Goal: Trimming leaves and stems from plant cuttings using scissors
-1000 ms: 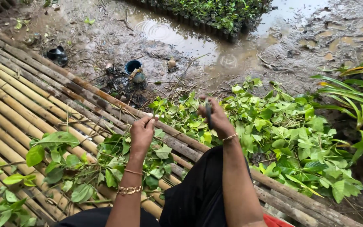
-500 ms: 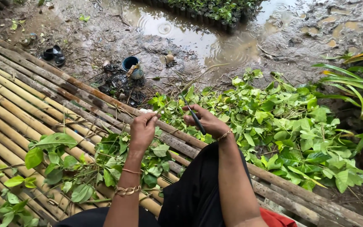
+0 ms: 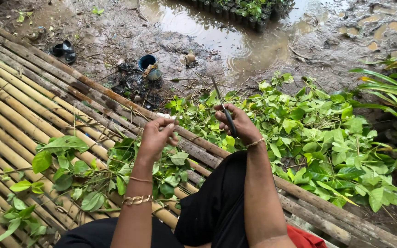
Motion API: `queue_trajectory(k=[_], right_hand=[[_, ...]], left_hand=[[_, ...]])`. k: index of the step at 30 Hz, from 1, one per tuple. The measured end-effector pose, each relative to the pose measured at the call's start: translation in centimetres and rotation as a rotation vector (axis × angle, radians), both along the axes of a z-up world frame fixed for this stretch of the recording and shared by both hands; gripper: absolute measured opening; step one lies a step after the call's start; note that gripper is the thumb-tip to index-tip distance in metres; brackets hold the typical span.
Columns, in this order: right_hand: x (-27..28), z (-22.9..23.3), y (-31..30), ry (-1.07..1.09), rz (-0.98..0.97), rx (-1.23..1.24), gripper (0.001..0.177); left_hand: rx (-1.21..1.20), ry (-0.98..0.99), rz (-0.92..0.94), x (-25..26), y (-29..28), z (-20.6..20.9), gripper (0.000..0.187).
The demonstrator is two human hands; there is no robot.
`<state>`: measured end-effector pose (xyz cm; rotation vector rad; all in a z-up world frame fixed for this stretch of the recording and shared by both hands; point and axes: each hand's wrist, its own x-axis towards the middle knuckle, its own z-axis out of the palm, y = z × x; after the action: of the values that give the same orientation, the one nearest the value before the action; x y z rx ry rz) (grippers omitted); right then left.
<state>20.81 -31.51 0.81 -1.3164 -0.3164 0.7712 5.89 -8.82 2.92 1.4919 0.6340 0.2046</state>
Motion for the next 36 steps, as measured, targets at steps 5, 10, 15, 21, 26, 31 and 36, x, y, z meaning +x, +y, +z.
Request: queue_trajectory(k=[5,10,15,21,26,31,36], right_hand=[[0.1,-0.7,0.0,-0.006,-0.048,-0.023,0.054],[0.0,0.0,0.2,-0.034,-0.019,-0.057,0.058],[-1.1,2.1,0.4,-0.015,0.062,-0.014,0.057],[-1.5,2.3,0.5,-0.009,0.065,0.038,0.057],[-1.7,1.7,0.8,-0.010,0.091,0.048,0.054],[-1.2,1.3,1.0,-0.056,0.187,0.028,0.058],[-1.6,2.1,1.2,-0.145,0.345,-0.007,0.063]], left_hand=[[-0.400,-0.146,0.135,0.9,0.9,-1.9,0.018],[-0.422,-0.173,0.158,0.8,0.9,-1.2,0.018],[-0.272,-0.338,0.416,0.6,1.8,-0.5,0.012],[-0.215,-0.420,0.531,0.1,1.7,0.7,0.010],[-0.169,-0.424,0.549,-0.1,1.7,0.5,0.009],[-0.084,-0.404,0.453,-0.2,0.5,2.2,0.011],[0.257,-0.315,0.299,-0.3,-1.3,3.8,0.012]])
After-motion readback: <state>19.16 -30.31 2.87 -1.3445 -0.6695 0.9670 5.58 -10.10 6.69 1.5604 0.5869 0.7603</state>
